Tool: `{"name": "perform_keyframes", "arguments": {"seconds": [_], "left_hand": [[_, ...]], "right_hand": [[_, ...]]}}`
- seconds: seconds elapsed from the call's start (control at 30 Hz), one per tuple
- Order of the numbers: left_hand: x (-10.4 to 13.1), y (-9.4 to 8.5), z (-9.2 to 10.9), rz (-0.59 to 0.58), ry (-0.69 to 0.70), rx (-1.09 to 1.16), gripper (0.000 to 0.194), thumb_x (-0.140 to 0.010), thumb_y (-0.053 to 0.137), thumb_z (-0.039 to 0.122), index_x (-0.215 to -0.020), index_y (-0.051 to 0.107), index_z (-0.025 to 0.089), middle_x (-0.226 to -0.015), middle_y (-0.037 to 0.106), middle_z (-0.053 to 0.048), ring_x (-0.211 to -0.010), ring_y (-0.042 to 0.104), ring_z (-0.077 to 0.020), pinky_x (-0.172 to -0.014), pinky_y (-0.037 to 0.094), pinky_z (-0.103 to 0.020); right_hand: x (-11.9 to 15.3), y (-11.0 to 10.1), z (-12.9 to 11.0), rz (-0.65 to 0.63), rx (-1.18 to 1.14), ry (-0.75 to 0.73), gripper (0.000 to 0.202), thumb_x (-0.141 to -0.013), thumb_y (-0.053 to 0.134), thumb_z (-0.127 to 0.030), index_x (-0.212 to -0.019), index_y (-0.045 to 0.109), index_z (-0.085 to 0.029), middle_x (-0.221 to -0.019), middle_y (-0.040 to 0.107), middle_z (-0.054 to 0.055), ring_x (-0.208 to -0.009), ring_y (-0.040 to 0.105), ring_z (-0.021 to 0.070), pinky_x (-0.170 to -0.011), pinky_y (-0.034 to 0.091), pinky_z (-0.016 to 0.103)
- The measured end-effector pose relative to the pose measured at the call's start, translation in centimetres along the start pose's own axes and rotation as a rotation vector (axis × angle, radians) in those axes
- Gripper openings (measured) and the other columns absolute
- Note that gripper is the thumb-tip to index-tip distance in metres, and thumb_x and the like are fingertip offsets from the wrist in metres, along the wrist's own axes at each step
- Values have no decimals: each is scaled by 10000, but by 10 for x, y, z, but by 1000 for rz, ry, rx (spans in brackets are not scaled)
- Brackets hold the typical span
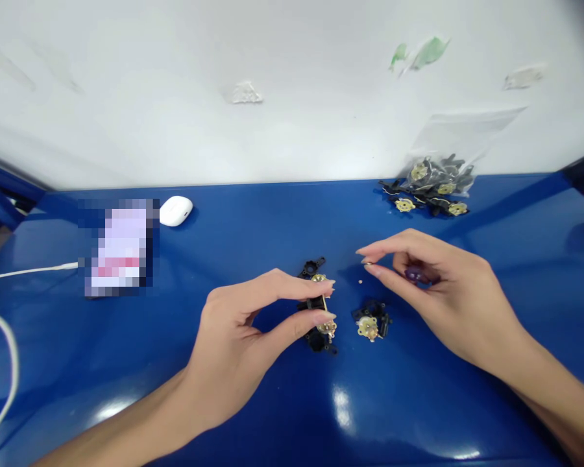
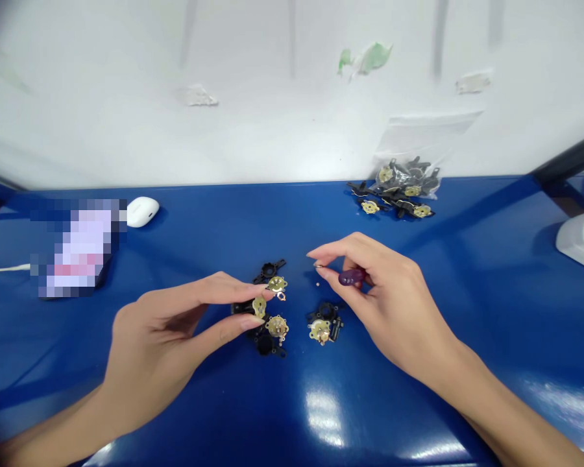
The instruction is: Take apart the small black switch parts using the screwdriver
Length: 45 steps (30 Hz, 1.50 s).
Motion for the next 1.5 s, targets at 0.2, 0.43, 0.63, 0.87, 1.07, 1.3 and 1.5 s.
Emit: {"name": "perform_keyframes", "arguments": {"seconds": [0.2, 0.43, 0.63, 0.87, 1.07, 1.3, 1.5], "left_hand": [[-1, 1, 0, 4, -5, 0, 324, -964, 948, 113, -1172, 933, 361, -1176, 927, 43, -1049, 868, -179, -988, 672, -271], [0, 1, -1, 5, -17, -21, 305, -975, 935, 111, -1160, 936, 353, -1148, 929, 36, -1026, 868, -183, -960, 667, -276], [1, 0, -2, 4, -10, 10, 352, -968, 938, 102, -1185, 931, 379, -1180, 925, 43, -1062, 865, -194, -998, 676, -302], [0, 1, -2, 7, -9, -5, 331, -962, 946, 110, -1170, 935, 368, -1166, 928, 30, -1053, 868, -203, -987, 681, -310], [0, 1, -3, -5, -18, -17, 345, -972, 941, 119, -1191, 930, 386, -1171, 925, 45, -1062, 866, -188, -991, 671, -288], [0, 1, -4, 0, -20, -13, 327, -969, 943, 124, -1188, 933, 367, -1163, 928, 24, -1052, 871, -208, -987, 680, -309], [-1, 2, -2, -6, -14, -16, 308, -979, 935, 124, -1166, 931, 369, -1149, 927, 57, -1029, 868, -162, -971, 671, -247]], "right_hand": [[-2, 0, 2, -48, 24, -33, 124, -1114, 751, -239, -1159, 810, -339, -1101, 787, -20, -806, 687, 152, -671, 517, 319], [-3, 0, 12, -98, 94, -25, 94, -1069, 794, -221, -1069, 828, -308, -915, 807, -11, -671, 658, 181, -621, 504, 341], [-5, 0, 9, -160, 120, -90, 131, -1096, 730, -192, -1065, 822, -280, -1067, 852, 24, -779, 756, 201, -676, 555, 340], [-4, 5, 10, -240, 149, -131, 111, -1141, 695, -250, -1102, 799, -265, -1170, 793, 56, -929, 796, 216, -755, 615, 335], [-4, 7, 15, -259, 154, -112, 145, -1164, 678, -341, -1132, 803, -276, -1194, 782, 51, -911, 783, 205, -761, 620, 343], [-4, 6, 13, -237, 150, -123, 127, -1143, 700, -305, -1087, 802, -254, -1157, 787, 62, -914, 794, 224, -772, 632, 360], [-4, 7, 16, -266, 148, -115, 160, -1166, 674, -329, -1101, 806, -266, -1191, 772, 65, -899, 771, 206, -773, 619, 346]]}}
Point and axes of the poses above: each hand's wrist, its own x-axis away from the middle knuckle, its own y-axis out of the palm, z = x × y, the point moved 6 cm from there along -x, towards the middle knuckle
